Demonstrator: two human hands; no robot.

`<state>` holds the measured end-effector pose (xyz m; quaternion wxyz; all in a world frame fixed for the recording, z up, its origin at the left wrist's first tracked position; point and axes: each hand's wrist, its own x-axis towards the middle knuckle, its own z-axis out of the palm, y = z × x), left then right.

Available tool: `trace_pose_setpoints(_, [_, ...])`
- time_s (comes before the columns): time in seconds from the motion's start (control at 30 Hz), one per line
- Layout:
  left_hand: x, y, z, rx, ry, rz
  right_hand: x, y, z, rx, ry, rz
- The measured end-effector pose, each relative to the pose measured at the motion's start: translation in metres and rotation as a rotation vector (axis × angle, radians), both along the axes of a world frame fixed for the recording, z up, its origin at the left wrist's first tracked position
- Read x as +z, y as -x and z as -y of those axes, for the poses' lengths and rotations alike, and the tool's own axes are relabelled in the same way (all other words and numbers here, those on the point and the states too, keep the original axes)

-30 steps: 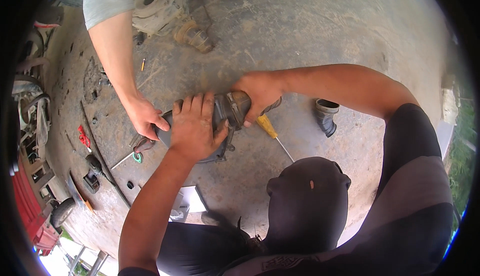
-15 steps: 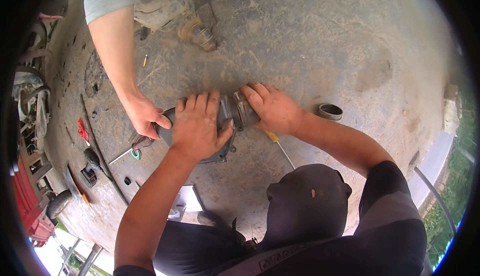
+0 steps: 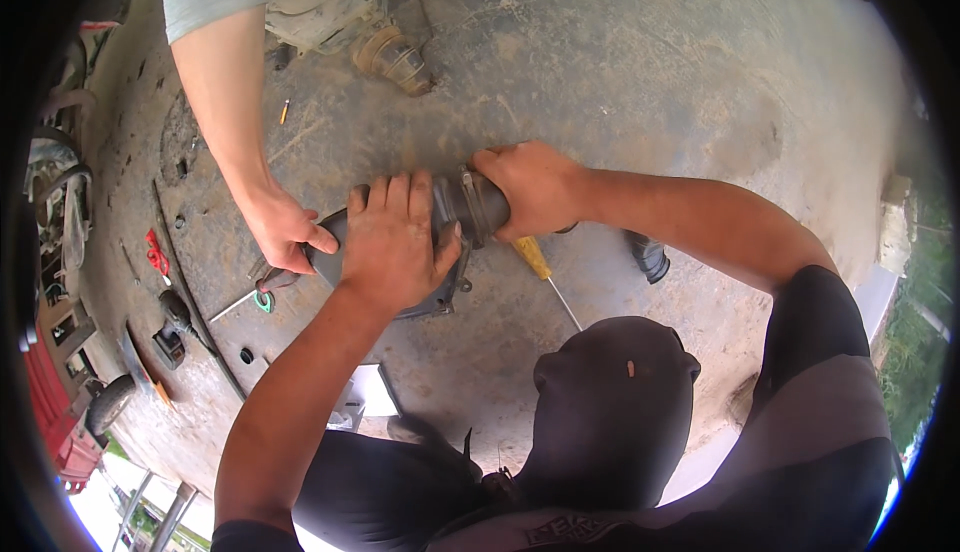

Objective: The person manipulates a rubber intake boot and a plastic air filter housing using a screwdriver and needle-nose pliers. They loosen and remove a metal clamp from the boot and align the components together while another person assists by holding parts.

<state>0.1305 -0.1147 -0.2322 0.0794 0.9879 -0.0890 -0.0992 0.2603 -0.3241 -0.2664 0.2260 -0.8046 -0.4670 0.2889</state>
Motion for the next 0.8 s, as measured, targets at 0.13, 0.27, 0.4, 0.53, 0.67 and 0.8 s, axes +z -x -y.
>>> trace_pose_setpoints(0.13, [0.002,-0.002,0.001,-0.009,0.001,-0.013,0.013,-0.015,-0.009,0.035,0.214,-0.295])
trace_pose_setpoints(0.27, [-0.004,0.002,-0.002,-0.002,0.068,0.008,0.024,-0.013,-0.017,0.059,0.300,-0.286])
trace_pose_setpoints(0.4, [0.007,-0.002,-0.001,-0.009,0.060,-0.030,0.029,0.004,-0.006,-0.035,0.246,-0.178])
trace_pose_setpoints(0.53, [0.004,0.001,-0.005,0.012,0.163,-0.008,0.020,0.021,0.002,-0.112,0.149,-0.057])
trace_pose_setpoints(0.67, [0.001,0.005,-0.007,0.017,0.154,0.038,0.003,0.018,0.011,-0.006,-0.076,0.119])
trace_pose_setpoints(0.8, [0.005,0.003,-0.004,-0.023,0.116,-0.005,-0.015,-0.004,0.012,0.147,-0.253,0.186])
